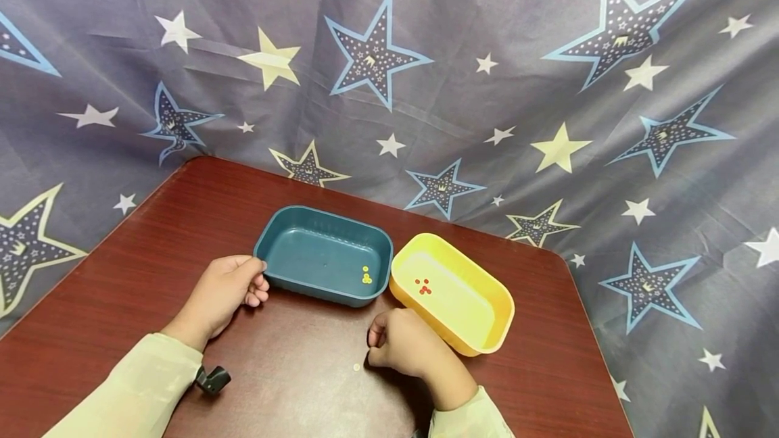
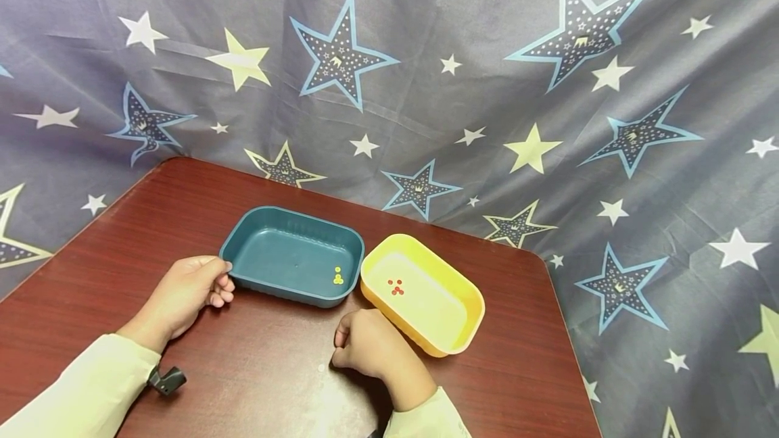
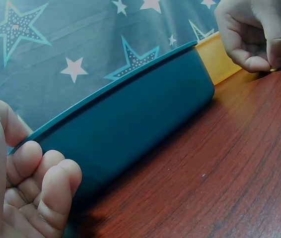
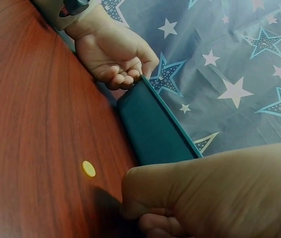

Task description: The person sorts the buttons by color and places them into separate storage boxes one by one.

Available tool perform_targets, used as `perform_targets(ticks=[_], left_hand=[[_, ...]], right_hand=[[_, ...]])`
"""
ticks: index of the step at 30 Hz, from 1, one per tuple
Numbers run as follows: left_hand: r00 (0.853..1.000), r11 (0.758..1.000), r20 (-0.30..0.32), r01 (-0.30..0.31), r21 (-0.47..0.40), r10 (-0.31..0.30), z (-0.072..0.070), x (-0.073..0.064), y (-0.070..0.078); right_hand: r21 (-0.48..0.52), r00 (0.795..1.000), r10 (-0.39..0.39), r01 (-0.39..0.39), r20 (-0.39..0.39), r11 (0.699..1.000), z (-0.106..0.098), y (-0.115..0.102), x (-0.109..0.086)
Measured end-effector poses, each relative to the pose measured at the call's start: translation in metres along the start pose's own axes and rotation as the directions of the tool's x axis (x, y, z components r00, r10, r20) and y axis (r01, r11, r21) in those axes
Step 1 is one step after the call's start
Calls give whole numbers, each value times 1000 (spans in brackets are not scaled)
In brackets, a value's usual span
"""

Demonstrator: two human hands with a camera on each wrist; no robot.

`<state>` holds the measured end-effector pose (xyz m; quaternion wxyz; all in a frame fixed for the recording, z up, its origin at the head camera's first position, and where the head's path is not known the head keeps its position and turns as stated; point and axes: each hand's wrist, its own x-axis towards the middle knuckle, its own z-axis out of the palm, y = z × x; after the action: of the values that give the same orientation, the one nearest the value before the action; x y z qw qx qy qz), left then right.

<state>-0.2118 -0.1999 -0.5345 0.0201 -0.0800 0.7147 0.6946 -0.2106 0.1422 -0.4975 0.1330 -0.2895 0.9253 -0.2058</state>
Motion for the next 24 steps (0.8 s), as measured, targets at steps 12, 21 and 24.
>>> perform_targets(ticks=[12,21,24], left_hand=[[1000,1000,3,3,2,-3,-1,-1,1],[1000,1000,7,-5,-7,5,-1,0,0],[1000,1000,8,-5,-9,5,-1,1,0]], right_hand=[[-16,1000,-24,24,-7,1000,-1,-1,-2],[122,999,-39,40,-8,992,-4,6,0],[169,999,-40,41,-7,985,-8,6,-1]])
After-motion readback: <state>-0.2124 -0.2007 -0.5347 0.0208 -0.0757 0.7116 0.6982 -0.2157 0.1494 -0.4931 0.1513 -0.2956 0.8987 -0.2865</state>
